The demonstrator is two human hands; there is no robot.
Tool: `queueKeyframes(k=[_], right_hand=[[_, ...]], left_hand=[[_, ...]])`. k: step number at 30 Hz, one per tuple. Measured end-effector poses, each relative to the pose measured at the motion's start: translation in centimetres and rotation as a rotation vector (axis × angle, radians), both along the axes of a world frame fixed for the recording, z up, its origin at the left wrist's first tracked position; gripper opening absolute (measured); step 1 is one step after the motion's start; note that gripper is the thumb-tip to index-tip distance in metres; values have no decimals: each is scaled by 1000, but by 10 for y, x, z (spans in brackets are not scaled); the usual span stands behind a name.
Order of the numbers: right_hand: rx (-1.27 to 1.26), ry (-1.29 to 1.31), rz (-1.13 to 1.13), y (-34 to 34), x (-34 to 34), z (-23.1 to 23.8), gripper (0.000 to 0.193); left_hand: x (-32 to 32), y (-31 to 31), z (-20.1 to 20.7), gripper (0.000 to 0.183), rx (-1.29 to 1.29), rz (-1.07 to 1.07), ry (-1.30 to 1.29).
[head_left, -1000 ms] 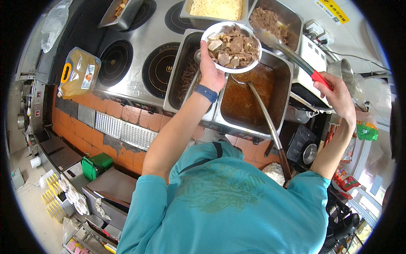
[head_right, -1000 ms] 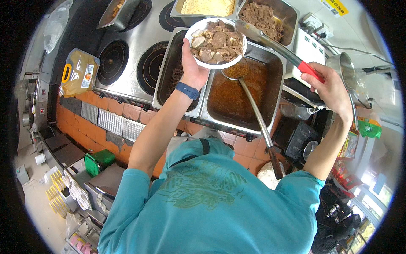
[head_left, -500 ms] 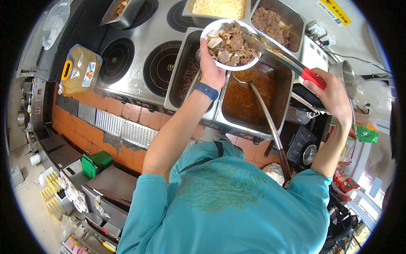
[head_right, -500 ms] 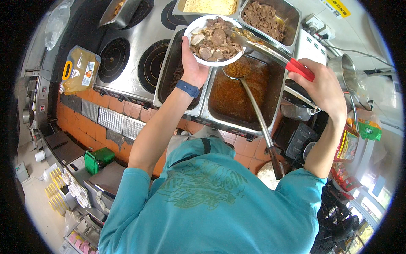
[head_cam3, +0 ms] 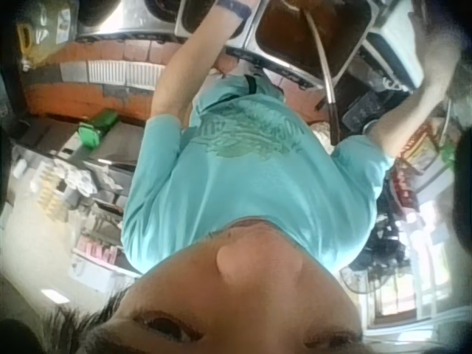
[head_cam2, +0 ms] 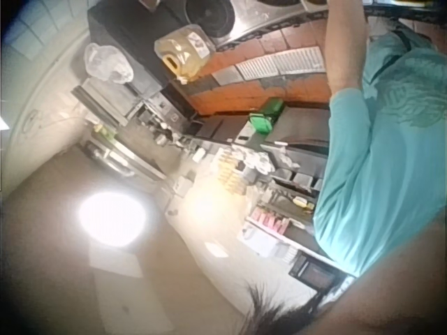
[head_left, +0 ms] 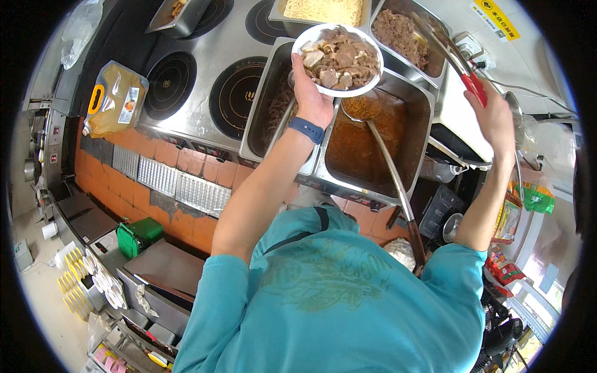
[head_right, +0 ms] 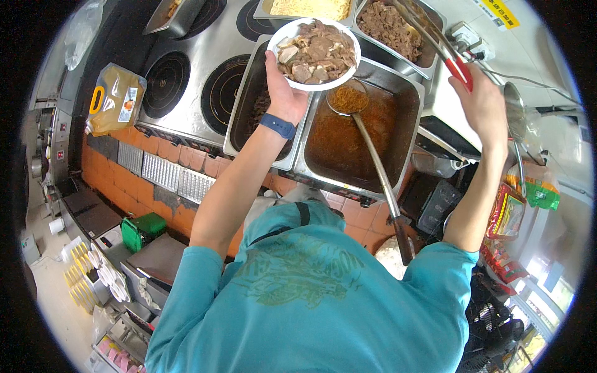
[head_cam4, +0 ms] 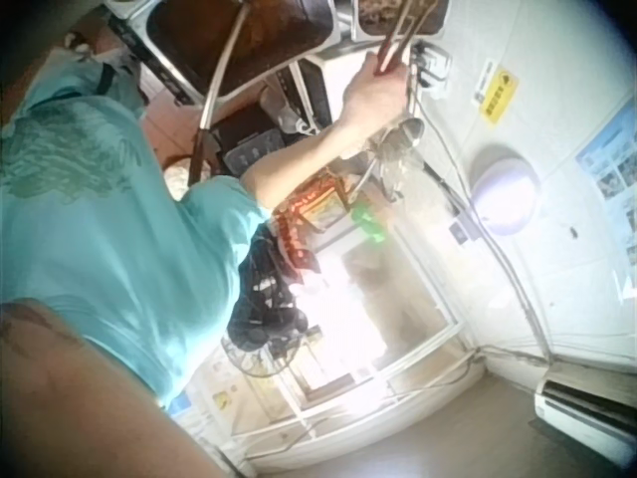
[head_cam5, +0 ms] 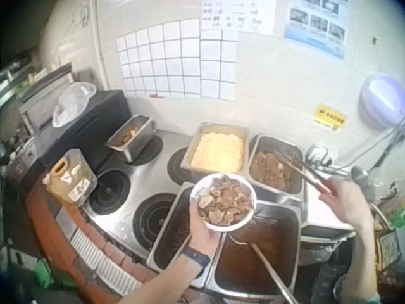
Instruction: The person assembles a food order by placing fried tofu and cooked meat into a bowl, adding chopped green onions and a dark sauce, then ladling broth over the contents. The person closes the bowl with a yellow lid and attaches a pink order tag. The person then portions fried tofu into several small bowls.
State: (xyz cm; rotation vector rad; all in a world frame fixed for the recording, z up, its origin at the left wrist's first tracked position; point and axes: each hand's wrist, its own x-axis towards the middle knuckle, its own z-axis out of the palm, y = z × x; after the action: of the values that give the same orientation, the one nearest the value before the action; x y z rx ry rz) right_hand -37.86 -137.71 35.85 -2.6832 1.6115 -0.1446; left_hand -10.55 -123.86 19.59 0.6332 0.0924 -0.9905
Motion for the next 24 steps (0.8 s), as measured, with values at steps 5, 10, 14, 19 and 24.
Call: queueKeyframes(k=[5,10,14,19,24], right_hand=[[134,-259,72,82,4,-23,37],[199,-271,117,129,27,-36,34],[270,-290,143,139,42,-37,34],[396,-275,176,132,41,-31,36],[458,-437,60,89,11,-14,41]], left_hand=[[-5,-9,1,63,-23,96,0],[-9,-16,9,63,34,120,-2],[-14,-15,8,61,74,128,-31],[-10,-6,3,62,63,82,-8],[1,10,12,63,19,62,-7]])
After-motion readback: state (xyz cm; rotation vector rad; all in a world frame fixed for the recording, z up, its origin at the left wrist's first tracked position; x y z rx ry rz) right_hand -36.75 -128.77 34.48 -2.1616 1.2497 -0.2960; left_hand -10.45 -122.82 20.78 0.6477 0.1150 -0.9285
